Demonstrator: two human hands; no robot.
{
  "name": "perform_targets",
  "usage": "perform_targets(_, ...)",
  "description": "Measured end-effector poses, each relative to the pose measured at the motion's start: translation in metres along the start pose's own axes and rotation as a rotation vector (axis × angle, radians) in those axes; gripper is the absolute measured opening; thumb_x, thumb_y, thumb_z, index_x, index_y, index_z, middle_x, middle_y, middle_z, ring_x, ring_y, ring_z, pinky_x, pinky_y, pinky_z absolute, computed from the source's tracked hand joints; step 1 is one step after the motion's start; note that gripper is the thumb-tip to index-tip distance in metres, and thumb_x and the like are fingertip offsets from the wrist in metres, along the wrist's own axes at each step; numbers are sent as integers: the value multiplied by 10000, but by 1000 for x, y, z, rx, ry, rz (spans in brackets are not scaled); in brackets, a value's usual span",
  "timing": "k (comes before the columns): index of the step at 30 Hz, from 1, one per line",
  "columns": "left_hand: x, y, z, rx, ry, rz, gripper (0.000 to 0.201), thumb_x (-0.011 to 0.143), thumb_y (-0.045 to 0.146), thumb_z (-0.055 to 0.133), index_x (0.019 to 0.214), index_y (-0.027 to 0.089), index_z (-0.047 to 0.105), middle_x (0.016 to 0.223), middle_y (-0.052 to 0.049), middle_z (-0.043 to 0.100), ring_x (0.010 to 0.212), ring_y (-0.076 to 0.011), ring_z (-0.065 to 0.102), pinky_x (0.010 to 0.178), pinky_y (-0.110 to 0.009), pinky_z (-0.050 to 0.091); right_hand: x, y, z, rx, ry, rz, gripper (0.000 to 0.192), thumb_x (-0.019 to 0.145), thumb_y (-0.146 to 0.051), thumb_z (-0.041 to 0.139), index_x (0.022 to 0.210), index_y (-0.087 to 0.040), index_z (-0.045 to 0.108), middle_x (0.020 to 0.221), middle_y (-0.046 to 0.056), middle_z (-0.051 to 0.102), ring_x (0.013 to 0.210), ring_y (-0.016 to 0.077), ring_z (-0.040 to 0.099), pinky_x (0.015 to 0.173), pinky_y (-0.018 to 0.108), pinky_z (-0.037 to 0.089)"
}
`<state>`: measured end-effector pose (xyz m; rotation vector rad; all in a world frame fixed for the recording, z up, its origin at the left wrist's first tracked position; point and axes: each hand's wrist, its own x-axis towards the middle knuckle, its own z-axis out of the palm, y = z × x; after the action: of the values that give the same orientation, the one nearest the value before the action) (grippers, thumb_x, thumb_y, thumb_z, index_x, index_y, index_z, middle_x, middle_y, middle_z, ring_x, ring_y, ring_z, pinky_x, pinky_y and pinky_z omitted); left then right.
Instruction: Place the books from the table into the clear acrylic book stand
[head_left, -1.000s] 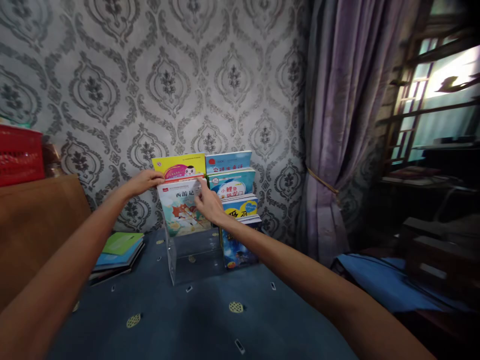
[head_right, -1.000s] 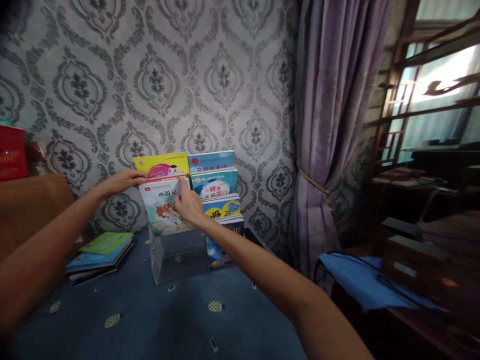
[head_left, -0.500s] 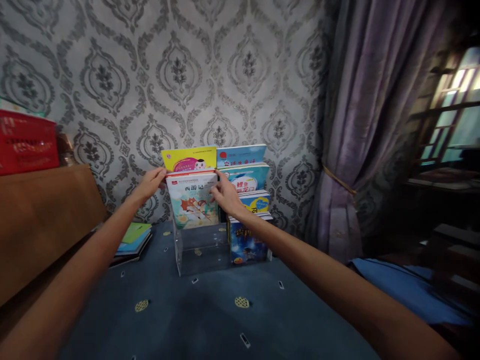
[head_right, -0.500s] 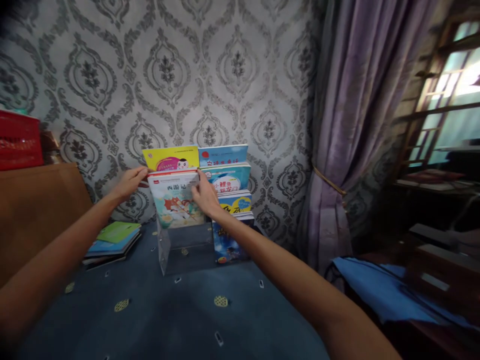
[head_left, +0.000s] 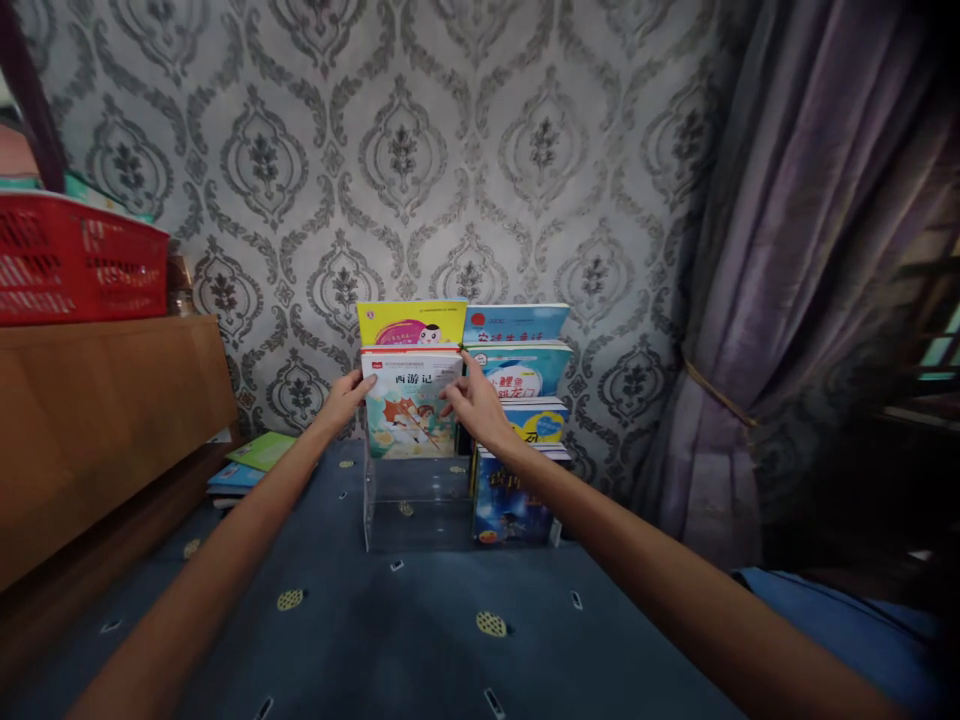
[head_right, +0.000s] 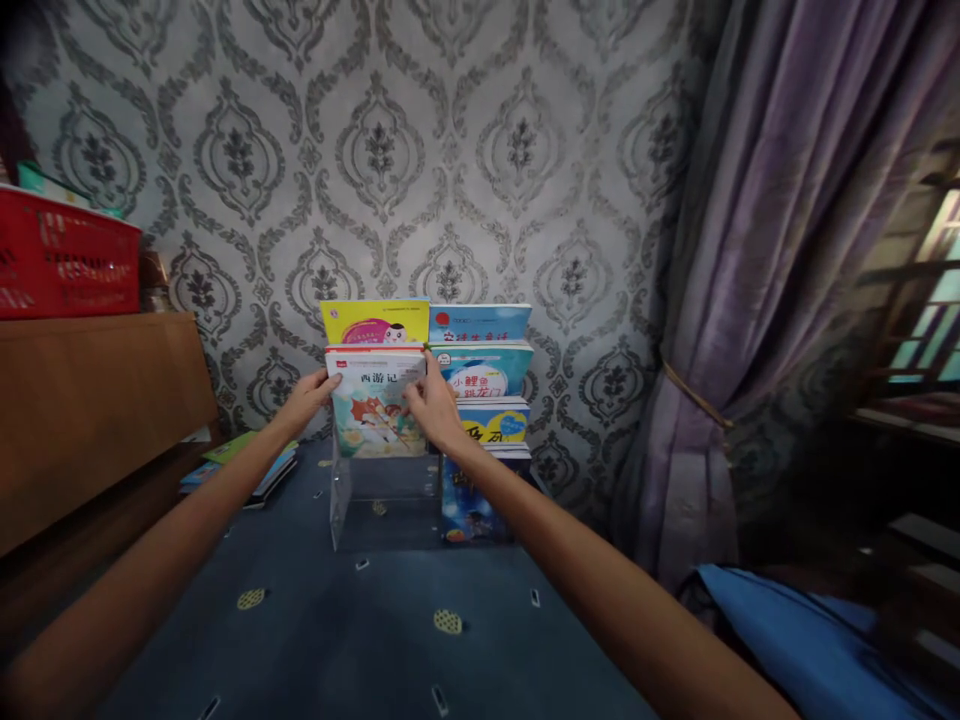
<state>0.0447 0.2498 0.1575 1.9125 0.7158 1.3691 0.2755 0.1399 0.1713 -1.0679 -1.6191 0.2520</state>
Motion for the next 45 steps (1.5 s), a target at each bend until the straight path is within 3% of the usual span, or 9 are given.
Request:
perform_targets(4, 3, -9, 4, 47, 42, 66, 712, 764, 724, 605, 1132, 117, 652, 1070, -124, 746, 998, -289, 683, 862, -400, 547, -1, 3, 4, 47, 0, 20, 781, 860, -201, 430, 1588, -148, 152, 815, 9, 681, 576, 186, 681, 658, 365, 573)
perform_targets(10, 2, -16, 4, 161, 98, 109, 547, 854, 615, 539, 1125, 147, 624, 1123, -112, 718, 1063, -270, 645, 993, -401, 479, -11, 5, 8, 138, -10, 71, 782, 832, -227, 441, 1567, -167, 182, 819, 17, 699, 576, 179, 687, 485, 258, 494)
perform_targets(15, 1, -15, 5, 225, 98, 122, 488, 899, 555, 497, 1137, 143, 608, 1104, -118, 717, 1037, -275, 652, 990, -421, 485, -15, 8, 9, 186, -36, 85, 769, 830, -243, 439, 1556, -178, 197, 865, 27, 722, 572, 158, 692, 474, 235, 492)
perform_targets(20, -3, -10, 9, 278, 122, 158, 516, 932, 557, 443, 1225, 153, 575, 1185, -123, 694, 1145, -275, 624, 1031, -403, 465, -16, 10, 8, 193, -41, 113, 748, 830, -247, 447, 1542, -167, 228, 872, 33, 732, 573, 152, 689, 469, 225, 493)
perform_targets(27, -6, -9, 13, 328, 162, 141, 495, 942, 577, 425, 1179, 169, 574, 1167, -138, 691, 1175, -298, 611, 1026, -420, 464, -22, 8, 6, 189, -46, 129, 685, 844, -198, 444, 1512, -169, 297, 902, 58, 739, 585, 160, 695, 480, 239, 511)
perform_targets(33, -8, -10, 14, 339, 164, 177, 539, 957, 589, 397, 1236, 154, 548, 1289, -164, 649, 1211, -291, 596, 1059, -422, 443, -32, 15, 9, 222, -63, 217, 662, 855, -187, 467, 1498, -157, 316, 917, 64, 735, 595, 151, 700, 477, 225, 514)
perform_targets(45, -19, -10, 11, 406, 146, 117, 400, 951, 411, 442, 1205, 129, 568, 1252, -165, 661, 1231, -300, 582, 1081, -433, 428, -54, 22, 21, 315, -98, 356, 671, 833, -158, 506, 1488, -155, 358, 861, 38, 710, 583, 145, 694, 456, 206, 494)
